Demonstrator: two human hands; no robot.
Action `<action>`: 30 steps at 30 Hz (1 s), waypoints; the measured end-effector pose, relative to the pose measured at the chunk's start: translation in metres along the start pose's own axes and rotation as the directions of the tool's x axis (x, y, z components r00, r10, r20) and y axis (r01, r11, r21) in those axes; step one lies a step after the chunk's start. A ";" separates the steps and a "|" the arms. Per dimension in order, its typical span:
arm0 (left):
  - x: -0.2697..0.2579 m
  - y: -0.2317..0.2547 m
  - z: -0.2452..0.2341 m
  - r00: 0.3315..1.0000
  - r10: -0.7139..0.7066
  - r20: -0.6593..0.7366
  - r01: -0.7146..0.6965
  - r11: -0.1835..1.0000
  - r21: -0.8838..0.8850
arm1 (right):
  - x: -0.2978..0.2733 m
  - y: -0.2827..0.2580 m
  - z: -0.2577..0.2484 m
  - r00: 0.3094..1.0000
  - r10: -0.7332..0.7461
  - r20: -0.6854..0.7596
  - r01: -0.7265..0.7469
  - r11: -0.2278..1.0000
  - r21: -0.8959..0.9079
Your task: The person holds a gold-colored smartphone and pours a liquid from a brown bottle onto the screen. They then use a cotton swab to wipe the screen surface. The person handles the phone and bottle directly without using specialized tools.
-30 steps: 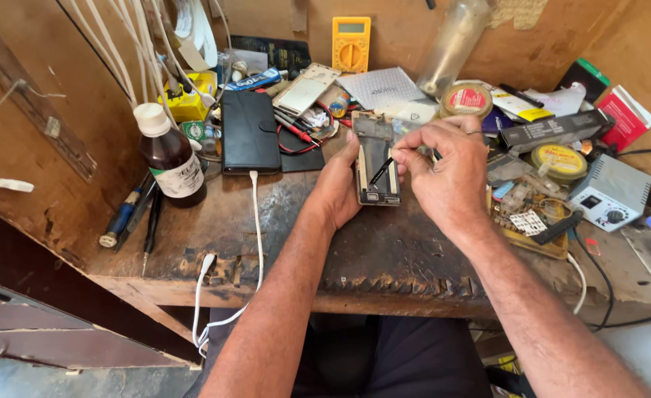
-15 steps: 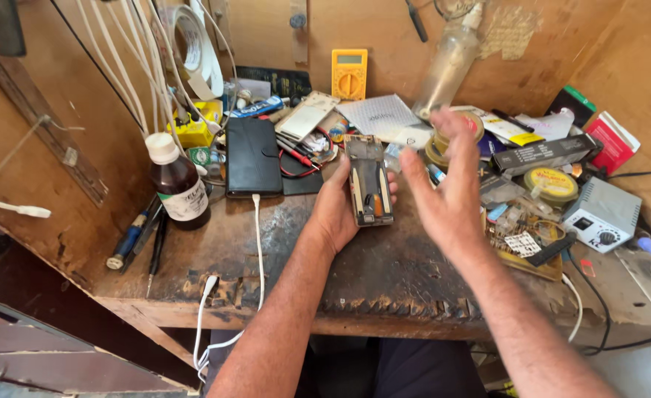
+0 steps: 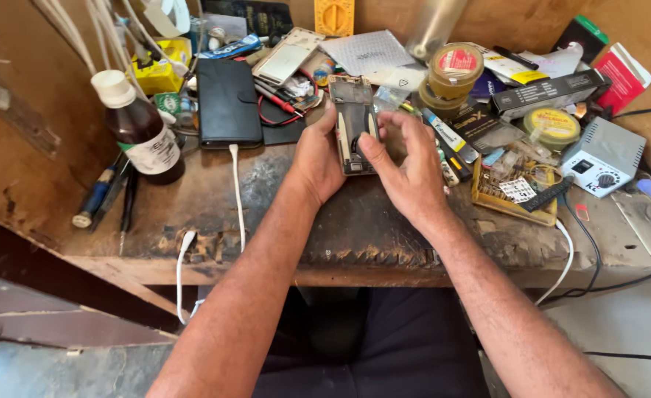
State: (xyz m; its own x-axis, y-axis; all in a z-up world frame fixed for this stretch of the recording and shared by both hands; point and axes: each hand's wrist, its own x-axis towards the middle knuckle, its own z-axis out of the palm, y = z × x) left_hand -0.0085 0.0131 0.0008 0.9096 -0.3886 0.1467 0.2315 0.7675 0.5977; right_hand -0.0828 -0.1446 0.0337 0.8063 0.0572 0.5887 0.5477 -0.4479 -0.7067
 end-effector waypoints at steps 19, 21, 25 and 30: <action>-0.006 0.015 0.016 0.990 0.111 -0.092 -0.101 0.989 0.112 | 0.002 -0.028 -0.005 0.997 0.005 0.076 -0.006 1.000 0.019; -0.011 0.018 0.022 0.985 0.108 -0.138 -0.090 0.987 0.137 | 0.000 -0.028 -0.005 0.996 0.000 0.086 -0.007 0.997 0.079; -0.017 0.019 0.027 0.982 0.126 -0.140 -0.104 0.983 0.153 | -0.001 -0.026 -0.004 0.996 0.016 0.090 -0.021 0.998 0.060; -0.017 0.017 0.022 0.985 0.126 -0.121 -0.105 0.980 0.167 | -0.001 -0.025 -0.004 0.996 -0.026 0.089 0.020 0.997 0.069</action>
State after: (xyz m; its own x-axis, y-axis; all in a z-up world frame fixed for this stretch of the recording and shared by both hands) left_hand -0.0276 0.0219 0.0259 0.9666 -0.2242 0.1241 0.0741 0.7080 0.7023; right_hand -0.0981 -0.1374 0.0525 0.8086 0.1483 0.5694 0.5777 -0.3839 -0.7203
